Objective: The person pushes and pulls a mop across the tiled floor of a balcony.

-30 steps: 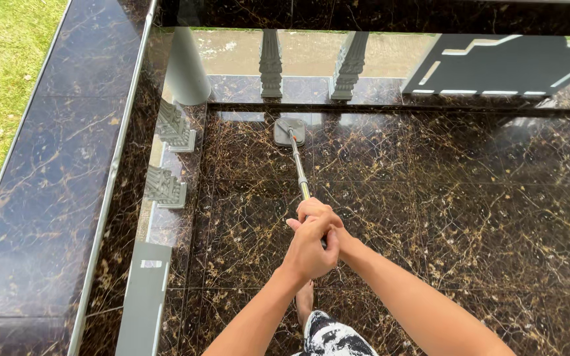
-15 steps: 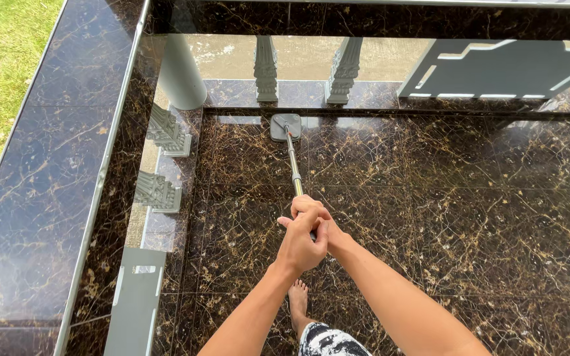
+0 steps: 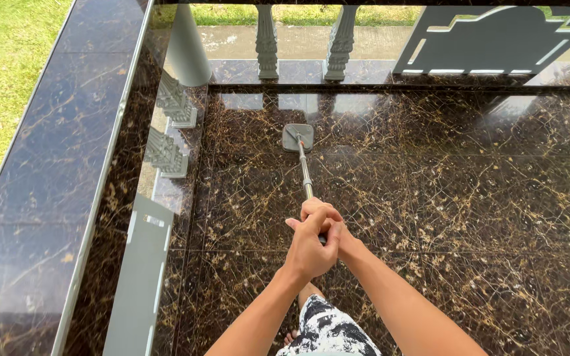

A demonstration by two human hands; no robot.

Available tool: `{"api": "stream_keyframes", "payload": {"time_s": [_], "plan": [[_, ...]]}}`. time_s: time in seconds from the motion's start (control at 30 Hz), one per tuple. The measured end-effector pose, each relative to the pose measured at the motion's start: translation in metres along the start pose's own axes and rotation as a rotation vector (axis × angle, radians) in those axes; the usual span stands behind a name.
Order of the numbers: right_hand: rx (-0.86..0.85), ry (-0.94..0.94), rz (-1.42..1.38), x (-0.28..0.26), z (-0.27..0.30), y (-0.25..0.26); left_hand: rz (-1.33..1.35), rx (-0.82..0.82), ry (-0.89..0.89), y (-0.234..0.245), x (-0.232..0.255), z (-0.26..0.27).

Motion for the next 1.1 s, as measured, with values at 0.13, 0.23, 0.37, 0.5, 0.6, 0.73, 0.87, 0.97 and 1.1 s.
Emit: {"api": "stream_keyframes", "payload": {"time_s": [0.13, 0.23, 0.37, 0.5, 0.6, 0.73, 0.87, 0.97, 1.1], "plan": [[0.049, -0.013, 0.062, -0.031, 0.042, 0.006, 0.011, 0.0, -0.039, -0.007, 0.028, 0.043], [0.016, -0.138, 0.125, -0.043, 0.056, 0.012, -0.028, -0.059, 0.095, -0.013, 0.036, 0.062], [-0.021, -0.222, 0.14, -0.052, 0.067, 0.02, -0.009, -0.052, 0.032, -0.021, 0.041, 0.07], [0.011, -0.209, 0.104, -0.036, 0.076, 0.018, 0.055, 0.006, -0.191, -0.026, 0.043, 0.072], [0.029, -0.046, -0.009, -0.012, 0.073, 0.015, -0.034, -0.043, -0.024, -0.03, 0.027, 0.064], [0.01, -0.097, 0.025, 0.019, 0.057, 0.011, -0.073, -0.034, -0.109, -0.03, 0.015, 0.036], [-0.002, -0.153, 0.01, 0.045, 0.02, 0.023, -0.095, -0.019, -0.116, -0.033, 0.0, -0.012], [-0.01, -0.141, -0.007, 0.077, -0.023, 0.033, -0.127, -0.011, -0.096, -0.04, -0.017, -0.063], [-0.013, -0.145, -0.016, 0.12, -0.072, 0.052, -0.118, 0.016, -0.12, -0.052, -0.033, -0.132]]}}
Point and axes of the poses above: each hand's wrist, its own z-axis away from the middle knuckle, its own y-axis out of the back of the hand, x = y × z, the point moved 4 cm from there along -z, towards the middle knuckle, and after that the axes turned 5 degrees about x, right-handed, at the moved point
